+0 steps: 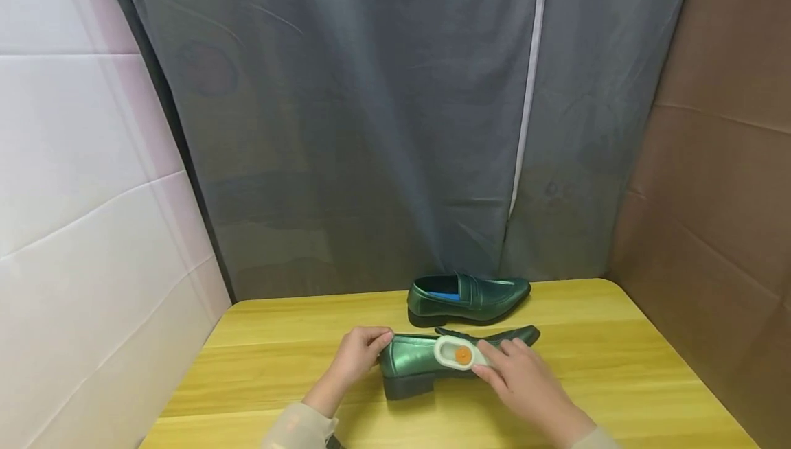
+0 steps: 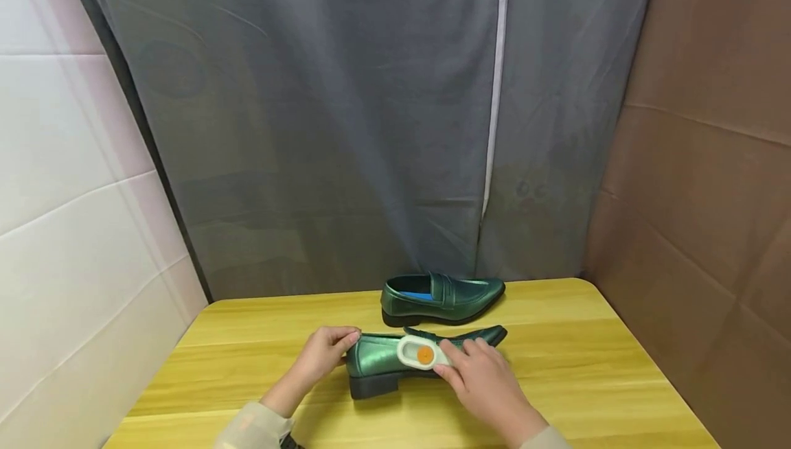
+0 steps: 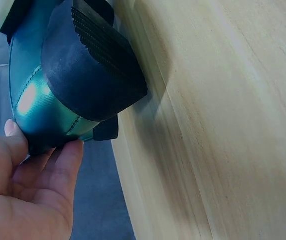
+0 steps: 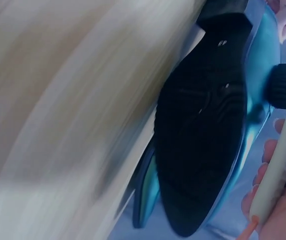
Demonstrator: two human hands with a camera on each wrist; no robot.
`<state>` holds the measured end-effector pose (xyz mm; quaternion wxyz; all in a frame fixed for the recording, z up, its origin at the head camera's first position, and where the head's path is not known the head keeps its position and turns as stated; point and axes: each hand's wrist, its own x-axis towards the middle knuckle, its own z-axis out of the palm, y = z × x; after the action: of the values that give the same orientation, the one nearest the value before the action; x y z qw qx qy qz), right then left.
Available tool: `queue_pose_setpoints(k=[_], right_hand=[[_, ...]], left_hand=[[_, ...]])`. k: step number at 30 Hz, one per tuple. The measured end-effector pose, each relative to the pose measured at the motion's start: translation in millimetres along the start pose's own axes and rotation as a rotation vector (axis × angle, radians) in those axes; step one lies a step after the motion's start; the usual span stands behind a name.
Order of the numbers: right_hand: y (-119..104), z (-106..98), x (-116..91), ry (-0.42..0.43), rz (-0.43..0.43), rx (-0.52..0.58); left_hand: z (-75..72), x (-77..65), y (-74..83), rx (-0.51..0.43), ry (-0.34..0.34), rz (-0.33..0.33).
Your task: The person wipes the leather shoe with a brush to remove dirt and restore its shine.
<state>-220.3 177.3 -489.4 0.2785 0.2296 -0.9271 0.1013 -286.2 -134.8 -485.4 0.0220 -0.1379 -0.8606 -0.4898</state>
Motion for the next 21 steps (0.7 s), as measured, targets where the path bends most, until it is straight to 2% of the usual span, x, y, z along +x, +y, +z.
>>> queue_pose_setpoints(k=[10, 14, 21], right_hand=[[19.6, -12.5, -16.8, -0.081, 0.139, 0.05], [29.7, -15.4, -22.6, -0.139, 0.225, 0.09], [48.2, -19.4, -37.6, -0.187, 0.343, 0.153]], left_hand=[[0.7, -0.4, 2.1, 0.109, -0.008, 0.064], [-0.8, -4.8, 4.0, 0.097, -0.033, 0.076], [-1.1, -7.6, 5.0, 0.107, -0.046, 0.1]])
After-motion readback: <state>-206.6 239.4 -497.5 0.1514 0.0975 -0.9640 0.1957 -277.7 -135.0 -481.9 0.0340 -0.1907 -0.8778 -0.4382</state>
